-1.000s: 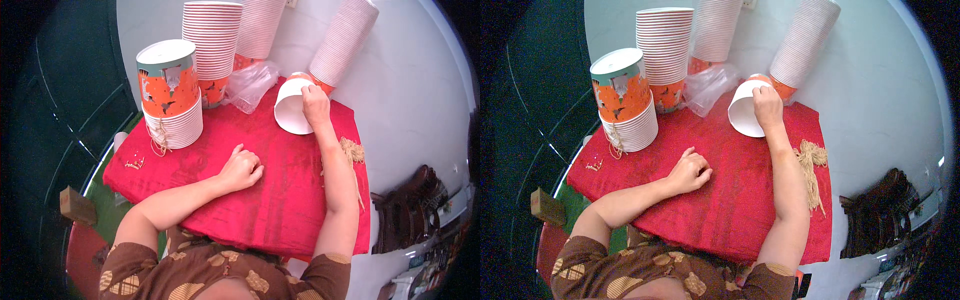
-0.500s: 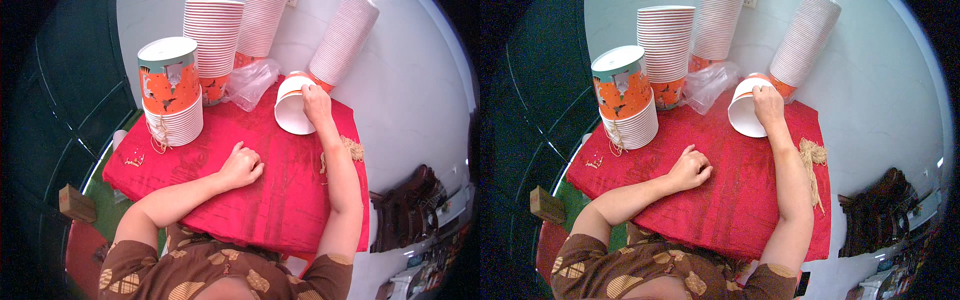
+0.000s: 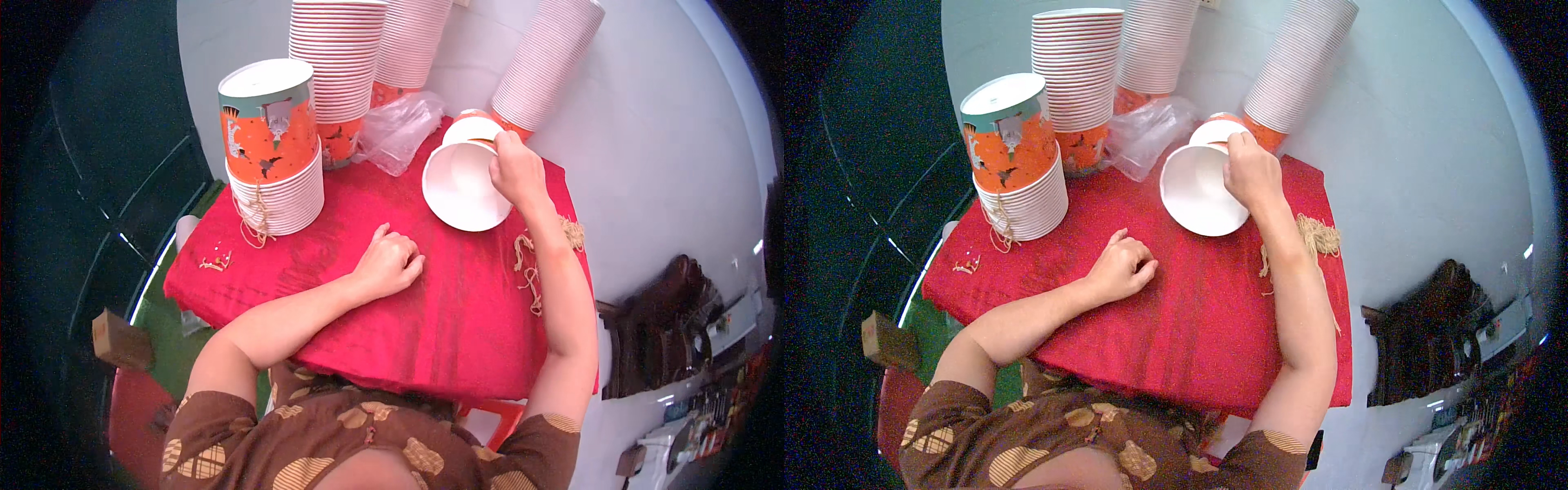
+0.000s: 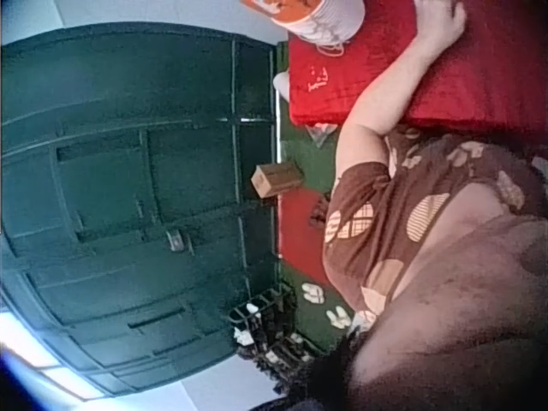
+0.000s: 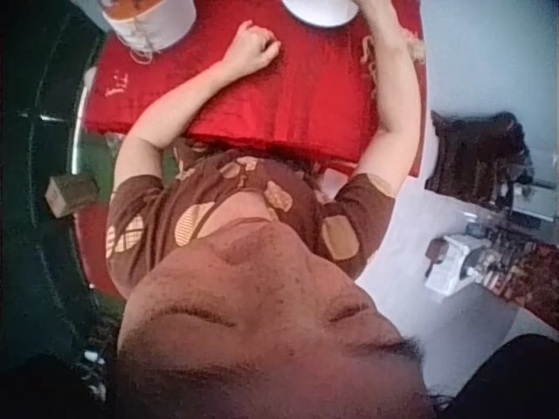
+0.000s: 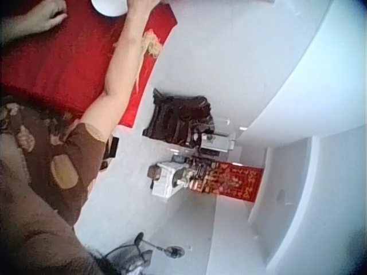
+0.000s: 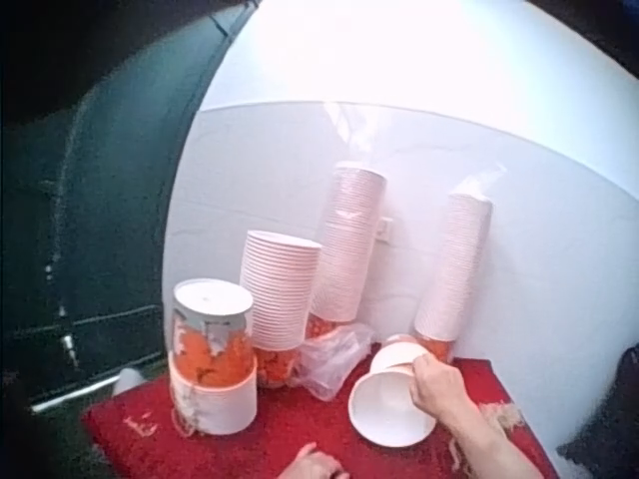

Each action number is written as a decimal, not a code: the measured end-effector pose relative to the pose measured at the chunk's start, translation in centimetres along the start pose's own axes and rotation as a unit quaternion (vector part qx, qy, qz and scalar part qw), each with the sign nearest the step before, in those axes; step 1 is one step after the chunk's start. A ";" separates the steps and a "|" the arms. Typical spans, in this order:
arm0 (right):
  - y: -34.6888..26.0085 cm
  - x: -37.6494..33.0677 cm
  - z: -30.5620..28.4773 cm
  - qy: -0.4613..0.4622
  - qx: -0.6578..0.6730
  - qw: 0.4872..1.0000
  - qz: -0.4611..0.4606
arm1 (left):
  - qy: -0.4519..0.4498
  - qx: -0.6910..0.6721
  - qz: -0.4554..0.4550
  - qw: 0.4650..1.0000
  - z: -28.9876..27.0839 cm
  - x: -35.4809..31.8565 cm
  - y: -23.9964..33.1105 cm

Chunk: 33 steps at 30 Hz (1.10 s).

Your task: Assembling decorative paper buckets by threading and knotting string handles through pre-punched holes.

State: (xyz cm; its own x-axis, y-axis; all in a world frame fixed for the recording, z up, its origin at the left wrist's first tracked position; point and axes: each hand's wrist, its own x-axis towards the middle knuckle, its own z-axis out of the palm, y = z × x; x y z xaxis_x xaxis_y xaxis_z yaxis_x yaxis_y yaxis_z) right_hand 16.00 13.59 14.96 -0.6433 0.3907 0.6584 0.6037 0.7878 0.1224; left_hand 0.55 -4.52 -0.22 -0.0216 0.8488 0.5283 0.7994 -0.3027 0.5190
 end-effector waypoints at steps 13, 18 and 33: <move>1.4 -5.8 -2.4 0.024 0.271 0.903 0.333 | 0.023 -0.014 -0.010 1.000 -0.4 0.4 -0.4; 0.8 -7.4 -1.9 -0.003 0.462 0.797 0.390 | 0.021 -0.021 -0.027 0.999 -0.6 0.5 -0.2; -2.1 -10.2 -0.3 -0.019 0.609 0.698 0.375 | 0.116 -0.401 -0.078 0.905 -2.2 1.2 -1.3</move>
State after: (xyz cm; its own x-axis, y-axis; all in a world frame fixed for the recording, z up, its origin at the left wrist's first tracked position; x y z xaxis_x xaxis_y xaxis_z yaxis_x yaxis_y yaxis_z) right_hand 21.38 7.82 8.19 -0.3867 0.9055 0.1746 -0.0560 0.1659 -0.9846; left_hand -1.86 -4.08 1.23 -0.2976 0.8223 0.4851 0.0856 -0.4831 0.8714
